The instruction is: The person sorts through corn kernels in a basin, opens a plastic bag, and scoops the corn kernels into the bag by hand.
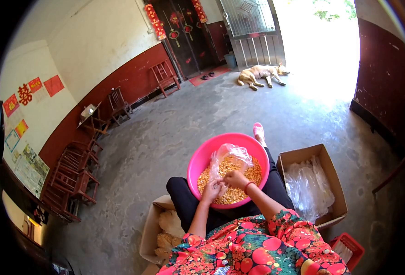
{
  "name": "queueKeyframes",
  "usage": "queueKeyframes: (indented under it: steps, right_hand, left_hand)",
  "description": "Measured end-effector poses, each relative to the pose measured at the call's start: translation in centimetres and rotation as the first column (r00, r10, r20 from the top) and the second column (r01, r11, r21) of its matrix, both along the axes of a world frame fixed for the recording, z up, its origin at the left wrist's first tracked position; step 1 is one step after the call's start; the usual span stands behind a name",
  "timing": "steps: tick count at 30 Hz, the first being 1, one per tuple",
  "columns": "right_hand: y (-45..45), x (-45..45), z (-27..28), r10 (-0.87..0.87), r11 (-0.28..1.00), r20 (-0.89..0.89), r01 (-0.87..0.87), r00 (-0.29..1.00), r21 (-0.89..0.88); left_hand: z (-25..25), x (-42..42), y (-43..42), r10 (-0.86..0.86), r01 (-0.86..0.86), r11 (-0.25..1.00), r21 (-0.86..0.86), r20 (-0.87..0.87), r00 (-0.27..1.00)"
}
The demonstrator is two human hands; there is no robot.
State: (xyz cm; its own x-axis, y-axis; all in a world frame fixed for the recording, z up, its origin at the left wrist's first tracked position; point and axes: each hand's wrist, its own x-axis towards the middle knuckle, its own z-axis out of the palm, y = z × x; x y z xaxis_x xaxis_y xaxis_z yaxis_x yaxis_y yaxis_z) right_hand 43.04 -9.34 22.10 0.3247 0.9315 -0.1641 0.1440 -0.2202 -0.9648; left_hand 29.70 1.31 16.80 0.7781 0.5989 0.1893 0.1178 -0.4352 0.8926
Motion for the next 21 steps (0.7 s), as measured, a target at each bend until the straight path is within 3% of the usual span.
queueKeyframes:
  steps: [1,2,4,7,9,12,19,21]
  right_hand:
    - [-0.2,-0.1,-1.7,0.044,0.998,0.347,-0.054,0.937,0.018]
    - [-0.1,-0.1,-3.9,0.074,0.994,0.650,-0.110,0.756,0.015]
    - [-0.6,-0.5,-5.2,0.234,0.966,0.676,-0.090,0.698,-0.242]
    - [-0.7,-1.1,-6.1,0.090,0.992,0.708,0.001,0.701,-0.127]
    - [-0.6,-1.1,-5.6,0.346,0.937,0.692,-0.201,0.634,-0.284]
    - [-0.9,-1.4,-4.6,0.405,0.914,0.695,-0.242,0.594,-0.325]
    - [-0.4,-0.7,-5.9,0.446,0.895,0.654,-0.297,0.611,-0.334]
    - [-0.1,-0.5,-5.8,0.417,0.908,0.575,-0.297,0.703,-0.296]
  left_hand:
    - [0.3,0.0,-0.2,0.000,0.000,1.000,0.000,0.000,1.000]
    - [0.6,0.0,-0.4,0.006,-0.006,1.000,0.017,-0.001,1.000]
    - [1.0,-0.1,-0.5,0.011,-0.011,0.999,0.035,-0.002,1.000]
    - [0.8,-0.2,-0.6,0.003,-0.003,1.000,0.017,0.000,1.000]
    - [1.1,-0.1,-0.6,0.020,-0.019,0.998,0.052,-0.009,1.000]
    - [2.5,-0.4,-1.2,0.018,-0.015,0.999,0.035,-0.081,0.997]
    - [1.0,-0.2,-0.5,-0.002,0.003,1.000,0.021,-0.045,0.999]
    - [0.7,-0.1,-0.3,0.008,-0.005,0.997,0.072,-0.037,0.999]
